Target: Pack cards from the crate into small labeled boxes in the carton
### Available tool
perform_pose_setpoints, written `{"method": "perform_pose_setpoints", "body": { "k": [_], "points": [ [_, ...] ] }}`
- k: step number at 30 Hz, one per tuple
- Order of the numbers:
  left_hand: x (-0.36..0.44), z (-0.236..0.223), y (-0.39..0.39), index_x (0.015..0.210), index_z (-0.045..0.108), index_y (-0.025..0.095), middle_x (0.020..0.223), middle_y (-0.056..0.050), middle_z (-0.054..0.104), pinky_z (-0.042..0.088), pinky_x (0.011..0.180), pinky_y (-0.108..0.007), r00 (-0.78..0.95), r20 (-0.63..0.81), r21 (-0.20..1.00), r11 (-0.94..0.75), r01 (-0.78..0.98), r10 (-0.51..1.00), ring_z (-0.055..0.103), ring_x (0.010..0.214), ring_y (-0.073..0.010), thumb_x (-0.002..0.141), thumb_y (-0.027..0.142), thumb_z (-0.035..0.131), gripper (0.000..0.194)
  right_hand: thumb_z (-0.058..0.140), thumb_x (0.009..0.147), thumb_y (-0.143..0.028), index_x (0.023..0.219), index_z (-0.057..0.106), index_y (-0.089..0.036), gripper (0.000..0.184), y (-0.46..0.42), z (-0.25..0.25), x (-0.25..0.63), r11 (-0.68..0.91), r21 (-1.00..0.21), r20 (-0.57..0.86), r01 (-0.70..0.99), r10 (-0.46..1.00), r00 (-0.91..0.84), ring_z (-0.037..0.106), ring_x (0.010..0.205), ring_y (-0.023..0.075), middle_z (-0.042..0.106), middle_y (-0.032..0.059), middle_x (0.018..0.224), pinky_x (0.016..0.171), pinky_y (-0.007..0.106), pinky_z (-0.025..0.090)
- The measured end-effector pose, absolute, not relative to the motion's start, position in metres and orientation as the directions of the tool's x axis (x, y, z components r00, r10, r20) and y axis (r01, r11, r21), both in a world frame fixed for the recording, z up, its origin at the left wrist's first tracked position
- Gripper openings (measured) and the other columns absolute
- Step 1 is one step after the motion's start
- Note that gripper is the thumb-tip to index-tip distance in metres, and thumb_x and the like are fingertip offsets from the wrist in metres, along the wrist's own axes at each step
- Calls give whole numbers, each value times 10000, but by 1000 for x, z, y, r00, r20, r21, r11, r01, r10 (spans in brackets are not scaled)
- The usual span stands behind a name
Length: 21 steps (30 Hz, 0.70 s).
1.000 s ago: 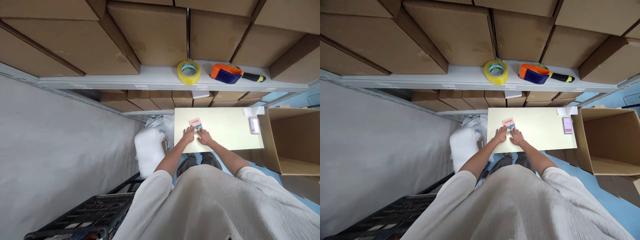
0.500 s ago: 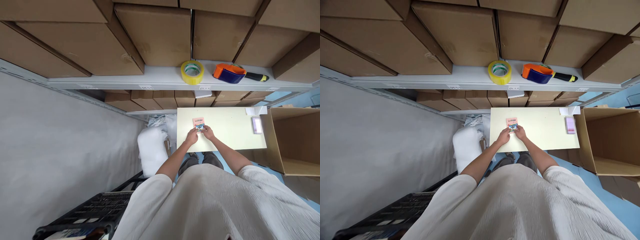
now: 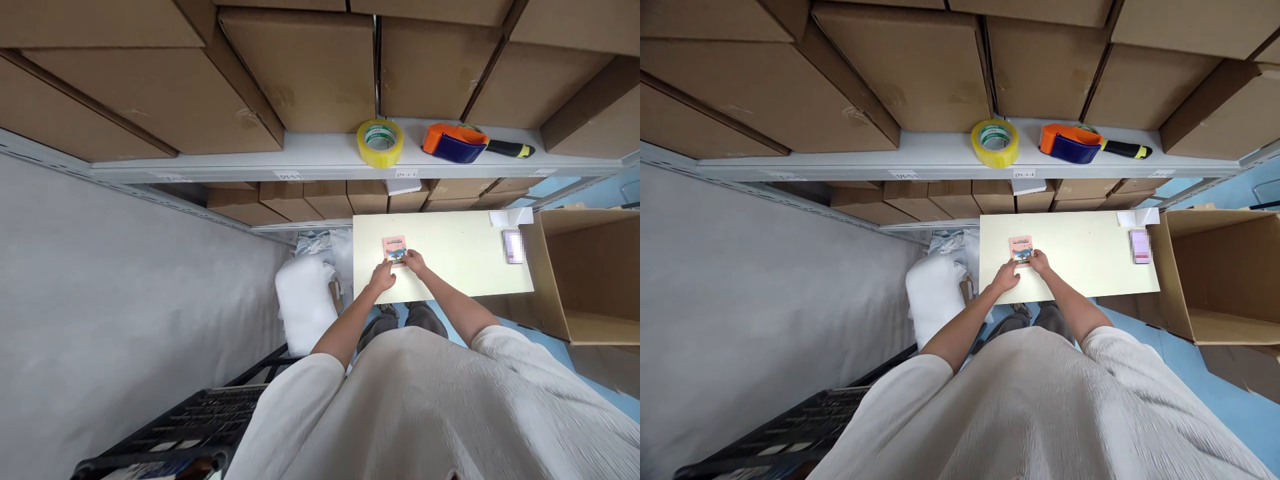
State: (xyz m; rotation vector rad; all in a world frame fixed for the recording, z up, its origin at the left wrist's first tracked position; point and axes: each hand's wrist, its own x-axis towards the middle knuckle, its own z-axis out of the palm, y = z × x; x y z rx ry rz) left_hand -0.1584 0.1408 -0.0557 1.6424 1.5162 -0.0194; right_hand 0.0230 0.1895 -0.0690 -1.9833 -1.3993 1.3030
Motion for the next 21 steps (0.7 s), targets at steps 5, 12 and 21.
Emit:
{"method": "perform_pose_setpoints", "body": {
  "k": [5,12,21],
  "points": [
    [-164,-67,137,1653,519,173,1814,-180,373,362,1346,-486,238,-534,626,190,757,812,436,1638,-388,917,216,703,761,721,763,-258,966,702,-205,211,190,-65,21,-653,-704,-644,278,753,137,728,854,204,777,42,914,776,283,571],
    [-157,-72,144,1546,636,185,1667,-163,583,402,1335,-483,237,-408,799,220,559,882,505,1595,-352,863,194,768,695,715,842,-288,919,626,-245,125,189,-56,24,-642,-658,-585,392,765,271,721,848,200,757,7,873,764,289,567],
    [-165,-46,161,1388,701,204,1378,-142,769,582,1112,-421,-115,-277,868,300,396,954,770,1184,-270,1054,235,610,348,528,1089,-546,1064,760,-193,422,192,-29,2,-619,-775,-626,126,780,-22,752,837,184,820,117,1177,723,284,568]
  ]
}}
